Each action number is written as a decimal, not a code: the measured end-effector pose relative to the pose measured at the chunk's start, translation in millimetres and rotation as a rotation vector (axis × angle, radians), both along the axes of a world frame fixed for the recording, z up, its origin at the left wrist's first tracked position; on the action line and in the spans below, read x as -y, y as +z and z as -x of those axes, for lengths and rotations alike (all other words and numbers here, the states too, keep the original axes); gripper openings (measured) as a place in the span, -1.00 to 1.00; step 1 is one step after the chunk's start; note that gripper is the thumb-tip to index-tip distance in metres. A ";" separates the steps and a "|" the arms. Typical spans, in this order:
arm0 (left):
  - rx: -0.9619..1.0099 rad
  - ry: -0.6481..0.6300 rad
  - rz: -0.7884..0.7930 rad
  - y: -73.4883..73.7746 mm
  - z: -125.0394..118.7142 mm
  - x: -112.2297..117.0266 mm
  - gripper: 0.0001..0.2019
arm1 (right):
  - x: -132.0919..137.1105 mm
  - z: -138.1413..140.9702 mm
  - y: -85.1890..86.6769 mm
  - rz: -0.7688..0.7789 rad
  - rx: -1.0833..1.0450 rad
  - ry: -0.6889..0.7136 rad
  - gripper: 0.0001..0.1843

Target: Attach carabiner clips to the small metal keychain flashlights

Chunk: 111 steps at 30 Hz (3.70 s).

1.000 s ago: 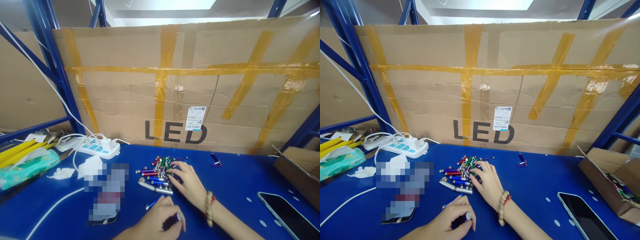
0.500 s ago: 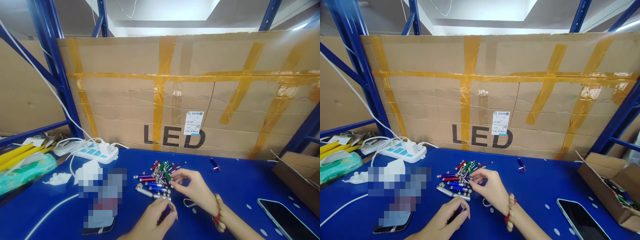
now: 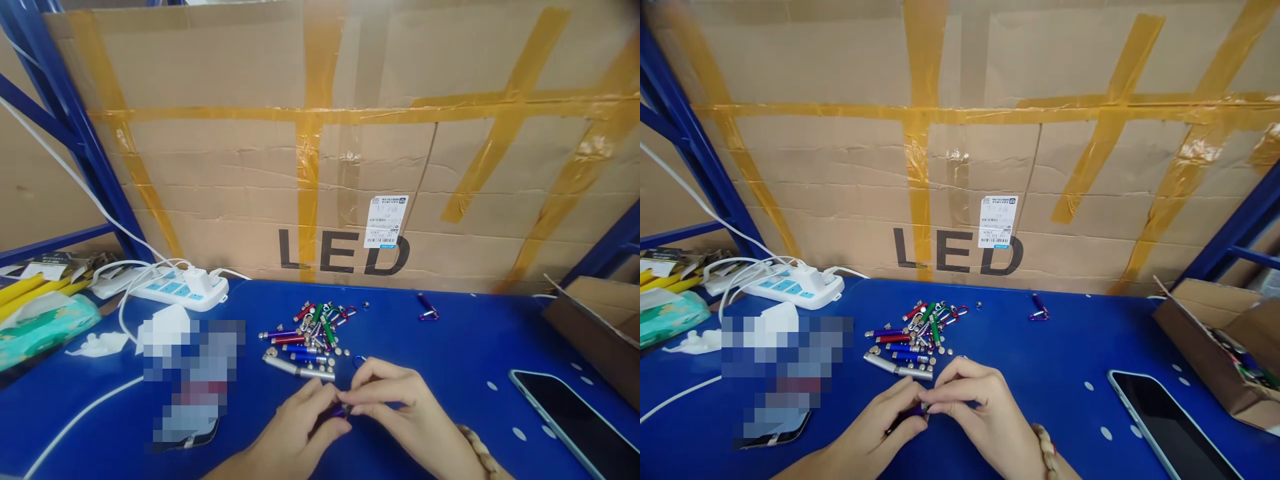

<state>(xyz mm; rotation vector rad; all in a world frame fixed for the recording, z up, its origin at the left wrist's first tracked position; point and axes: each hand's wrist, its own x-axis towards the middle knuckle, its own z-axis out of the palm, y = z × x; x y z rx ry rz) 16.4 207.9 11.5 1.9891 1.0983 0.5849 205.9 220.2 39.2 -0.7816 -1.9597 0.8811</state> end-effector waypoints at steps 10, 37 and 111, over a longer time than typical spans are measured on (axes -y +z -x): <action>-0.050 -0.046 -0.024 4.8 -3.4 4.0 -0.84 | 2.2 -3.8 0.3 0.122 0.150 -0.068 -0.92; 0.026 0.057 -0.137 6.3 -0.4 1.5 -0.76 | -0.2 0.3 -5.0 0.402 0.119 -0.170 -0.60; -0.034 0.396 -0.322 10.4 17.8 -33.8 -0.96 | -17.3 -13.3 -32.3 -0.276 0.593 -0.315 -0.76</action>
